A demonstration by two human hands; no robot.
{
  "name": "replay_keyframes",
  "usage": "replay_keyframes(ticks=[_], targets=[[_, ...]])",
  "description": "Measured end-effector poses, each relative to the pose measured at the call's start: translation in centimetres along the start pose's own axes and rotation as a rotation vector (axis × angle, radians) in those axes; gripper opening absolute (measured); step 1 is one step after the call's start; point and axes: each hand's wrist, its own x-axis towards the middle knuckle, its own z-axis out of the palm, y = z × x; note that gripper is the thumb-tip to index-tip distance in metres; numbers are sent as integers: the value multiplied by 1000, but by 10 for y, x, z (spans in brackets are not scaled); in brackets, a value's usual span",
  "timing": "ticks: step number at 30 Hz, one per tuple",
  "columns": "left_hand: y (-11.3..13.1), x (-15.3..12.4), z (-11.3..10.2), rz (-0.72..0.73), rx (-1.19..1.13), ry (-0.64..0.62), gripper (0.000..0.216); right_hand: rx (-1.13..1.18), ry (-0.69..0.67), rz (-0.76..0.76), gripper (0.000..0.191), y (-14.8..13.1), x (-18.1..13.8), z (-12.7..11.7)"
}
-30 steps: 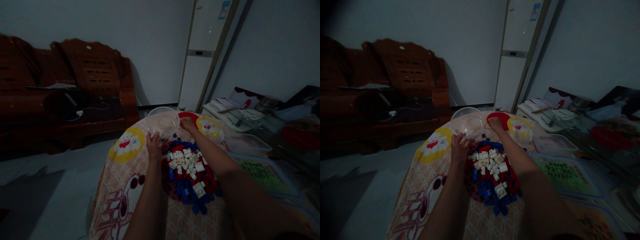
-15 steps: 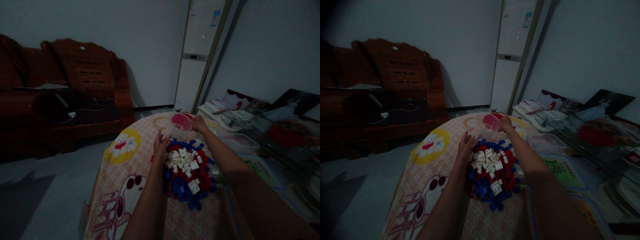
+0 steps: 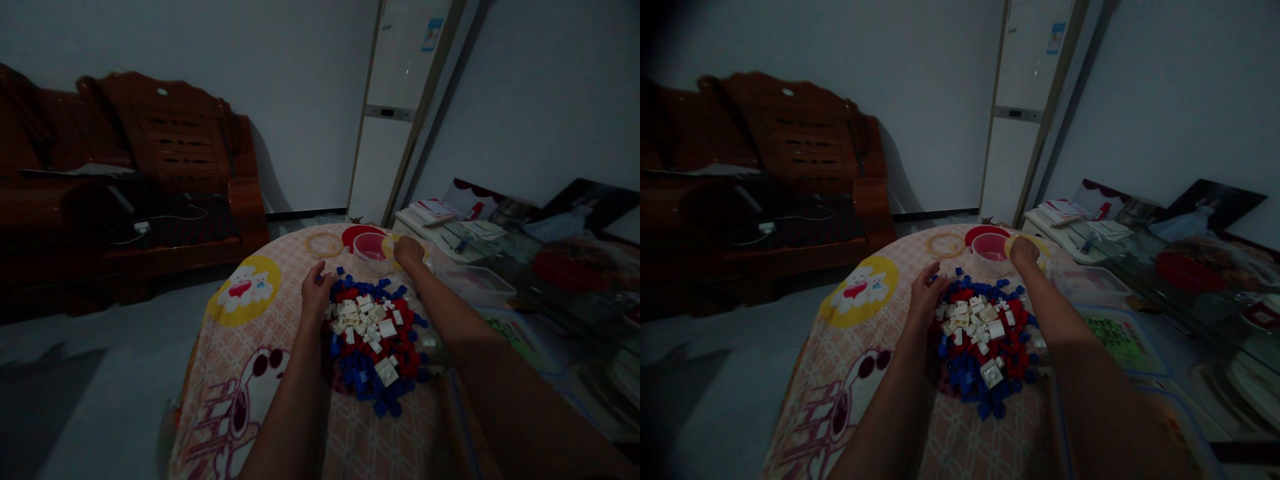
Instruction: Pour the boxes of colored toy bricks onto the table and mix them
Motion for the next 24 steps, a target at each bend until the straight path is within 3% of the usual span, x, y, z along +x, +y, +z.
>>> replay_keyframes(ticks=[7,10,13,18,24], targets=[[1,3,3,33,17,-24,44,61,57,-201,35,29,-51,-61],[4,4,5,38,24,-40,42,187,95,-277,36,63,-95,-89],[6,2,11,77,34,-82,41,314,124,-242,36,107,-143,-107],[7,-14,37,119,33,-250,42,480,189,-59,35,169,-220,-103],[10,-52,74,105,81,-483,39,466,364,191,38,199,-303,-74]])
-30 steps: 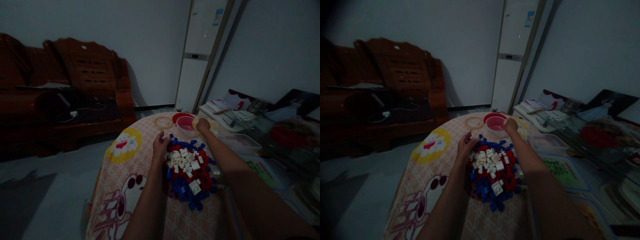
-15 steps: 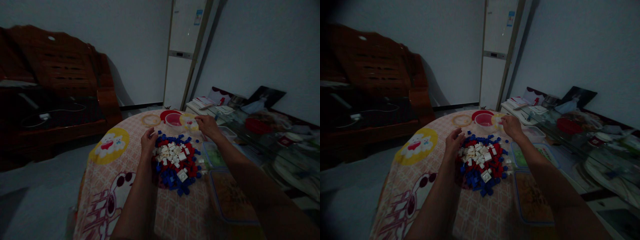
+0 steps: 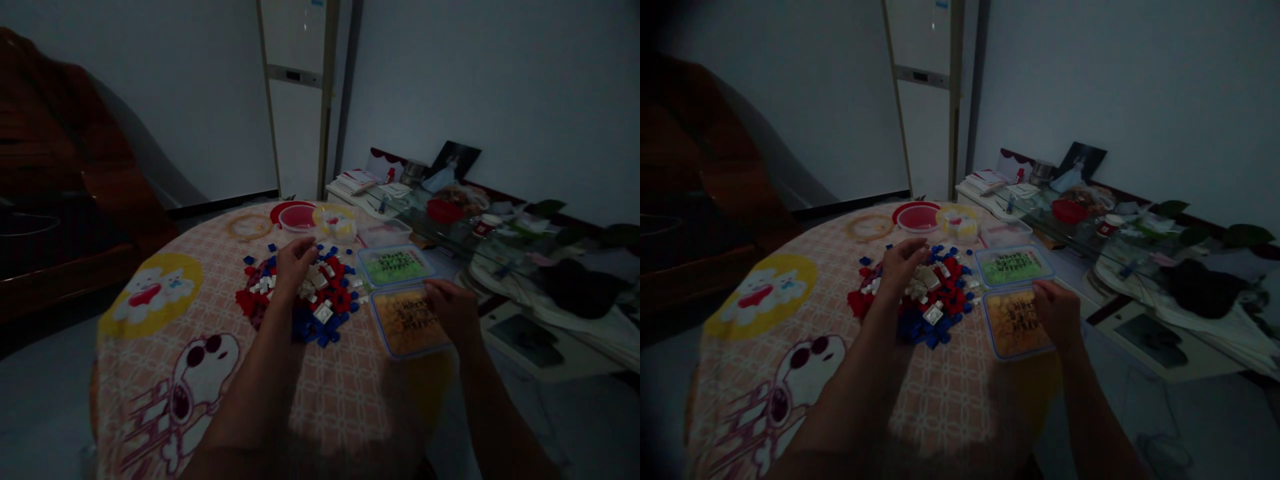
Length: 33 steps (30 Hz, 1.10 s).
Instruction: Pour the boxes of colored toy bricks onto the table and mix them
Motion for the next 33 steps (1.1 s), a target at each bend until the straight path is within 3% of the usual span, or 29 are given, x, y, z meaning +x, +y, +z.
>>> replay_keyframes(ticks=[6,11,13,17,23,30,33], targets=[[6,-39,51,-62,207,-307,17,-282,276,-35,48,47,-36,-4],[3,-72,77,86,774,-673,16,-391,240,12,53,93,-32,8],[-1,-81,80,93,878,-736,19,-367,201,32,52,102,-30,12],[-8,-93,80,24,844,-691,32,-290,214,55,51,104,-29,14],[-8,-111,74,2,805,-603,33,-203,189,236,59,97,-36,2],[-18,-133,72,-75,726,-460,41,-25,259,360,50,99,-43,-8],[-28,-138,76,-100,631,-395,42,82,218,433,46,106,-39,-10]])
